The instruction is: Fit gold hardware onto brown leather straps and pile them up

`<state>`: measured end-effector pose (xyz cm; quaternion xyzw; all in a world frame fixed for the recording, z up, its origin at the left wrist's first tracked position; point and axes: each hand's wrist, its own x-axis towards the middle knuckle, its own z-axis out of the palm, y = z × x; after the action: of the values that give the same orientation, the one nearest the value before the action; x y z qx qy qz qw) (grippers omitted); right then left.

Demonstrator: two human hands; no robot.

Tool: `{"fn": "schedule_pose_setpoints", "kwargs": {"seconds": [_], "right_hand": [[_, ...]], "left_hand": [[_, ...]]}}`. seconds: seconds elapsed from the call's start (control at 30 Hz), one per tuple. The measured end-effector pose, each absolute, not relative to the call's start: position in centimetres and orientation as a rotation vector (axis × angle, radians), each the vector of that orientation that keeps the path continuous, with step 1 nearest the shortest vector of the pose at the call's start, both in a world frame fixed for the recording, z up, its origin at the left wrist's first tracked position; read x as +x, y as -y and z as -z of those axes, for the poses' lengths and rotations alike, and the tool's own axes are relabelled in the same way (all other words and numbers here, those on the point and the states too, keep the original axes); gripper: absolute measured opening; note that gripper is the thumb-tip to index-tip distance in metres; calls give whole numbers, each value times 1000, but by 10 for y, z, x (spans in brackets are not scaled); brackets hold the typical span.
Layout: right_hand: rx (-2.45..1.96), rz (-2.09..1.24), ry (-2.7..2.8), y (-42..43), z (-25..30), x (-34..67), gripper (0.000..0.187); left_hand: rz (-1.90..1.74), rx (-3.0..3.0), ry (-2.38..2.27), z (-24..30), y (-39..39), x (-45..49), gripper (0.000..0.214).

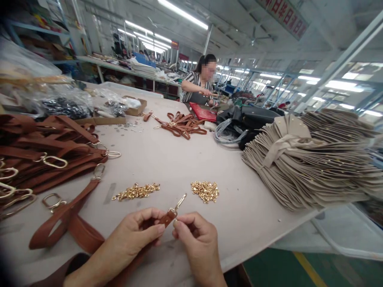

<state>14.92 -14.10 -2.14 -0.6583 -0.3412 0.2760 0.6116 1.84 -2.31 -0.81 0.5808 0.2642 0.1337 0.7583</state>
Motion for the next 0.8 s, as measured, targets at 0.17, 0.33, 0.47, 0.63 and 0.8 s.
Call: {"fn": "schedule_pose_setpoints", "kwargs": {"seconds": [0.17, 0.33, 0.47, 0.63, 0.8], "right_hand": [[-1582, -401, 1126, 134, 17, 139, 10], [-1551, -204, 1275, 133, 12, 136, 10], [-1562, -171, 1219, 134, 17, 133, 11], [-1509, -331, 856, 128, 32, 124, 9], [-1369, -590, 647, 128, 37, 119, 22]], "left_hand": [[-332, 1324, -599, 2, 24, 18, 22], [-379, 1476, -628, -4, 26, 14, 16], [-441, 1537, -628, -7, 29, 13, 14], [-483, 1550, -578, -9, 30, 13, 14], [-479, 1512, -540, -9, 31, 10, 13]]}}
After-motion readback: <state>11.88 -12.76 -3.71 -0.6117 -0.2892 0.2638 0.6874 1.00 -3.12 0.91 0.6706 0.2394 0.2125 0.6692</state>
